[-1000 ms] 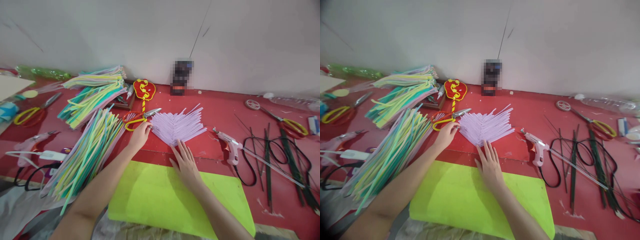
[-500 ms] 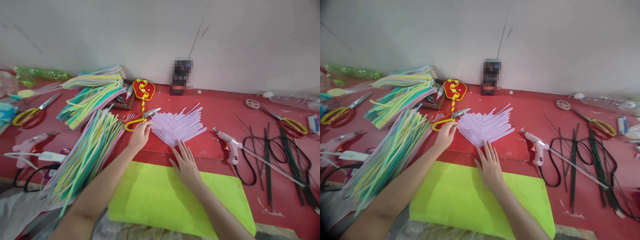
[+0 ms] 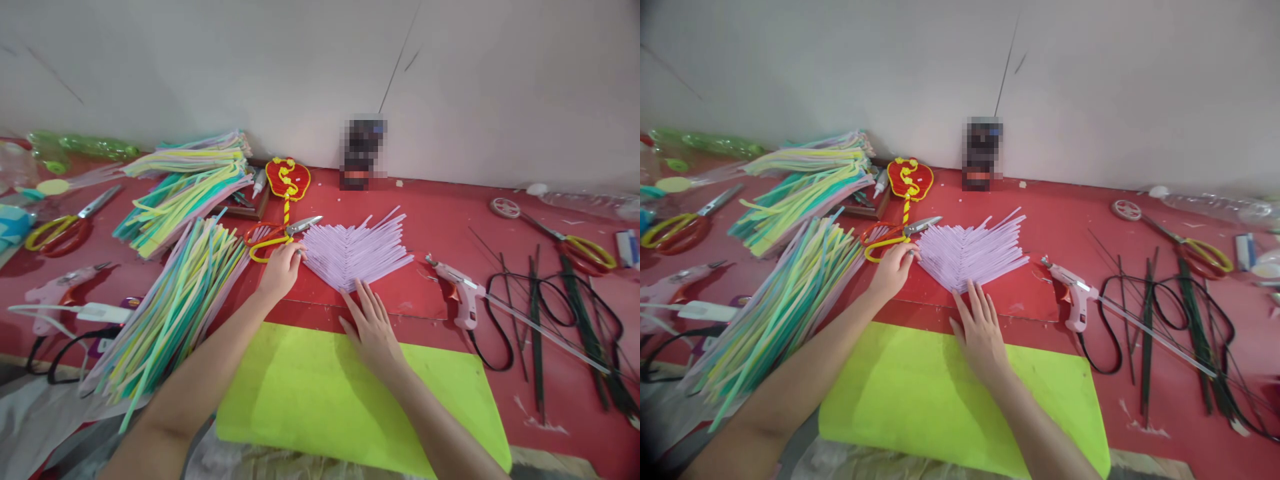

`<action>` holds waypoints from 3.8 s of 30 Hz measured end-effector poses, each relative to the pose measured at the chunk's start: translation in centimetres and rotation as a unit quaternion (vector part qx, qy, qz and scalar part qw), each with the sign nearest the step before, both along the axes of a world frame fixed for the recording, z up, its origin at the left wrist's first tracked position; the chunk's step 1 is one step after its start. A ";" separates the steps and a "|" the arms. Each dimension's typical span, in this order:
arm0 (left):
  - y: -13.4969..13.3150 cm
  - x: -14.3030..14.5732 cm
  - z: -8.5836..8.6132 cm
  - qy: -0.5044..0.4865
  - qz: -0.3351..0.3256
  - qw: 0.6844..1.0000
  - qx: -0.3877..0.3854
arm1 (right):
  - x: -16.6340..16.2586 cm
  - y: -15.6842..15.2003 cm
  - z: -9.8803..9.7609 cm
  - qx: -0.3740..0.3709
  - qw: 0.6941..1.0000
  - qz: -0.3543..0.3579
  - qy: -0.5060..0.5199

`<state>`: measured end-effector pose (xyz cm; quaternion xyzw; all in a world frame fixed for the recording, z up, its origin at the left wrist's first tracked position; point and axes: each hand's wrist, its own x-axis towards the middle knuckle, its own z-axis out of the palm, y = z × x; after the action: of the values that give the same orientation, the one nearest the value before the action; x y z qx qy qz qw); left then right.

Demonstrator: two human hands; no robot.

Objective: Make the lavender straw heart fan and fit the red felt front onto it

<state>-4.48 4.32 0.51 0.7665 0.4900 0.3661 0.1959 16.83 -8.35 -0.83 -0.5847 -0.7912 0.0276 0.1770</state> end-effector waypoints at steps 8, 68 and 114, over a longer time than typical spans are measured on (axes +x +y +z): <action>0.0 0.0 -0.1 -0.003 -0.008 1.000 -0.007 | 0.0 0.0 0.0 0.007 1.000 -0.002 -0.007; -7.1 4.7 1.5 0.256 -0.146 0.952 0.083 | 3.4 4.2 1.3 0.015 0.976 -0.002 0.219; -9.4 4.6 0.7 0.403 -0.151 0.903 -0.003 | 1.4 -0.6 1.7 -0.042 0.995 -0.052 -0.077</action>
<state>0.09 -5.03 1.18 0.9128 0.4067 -0.0097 0.0368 18.25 -8.97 0.90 -0.6324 -0.7692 0.0066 0.0915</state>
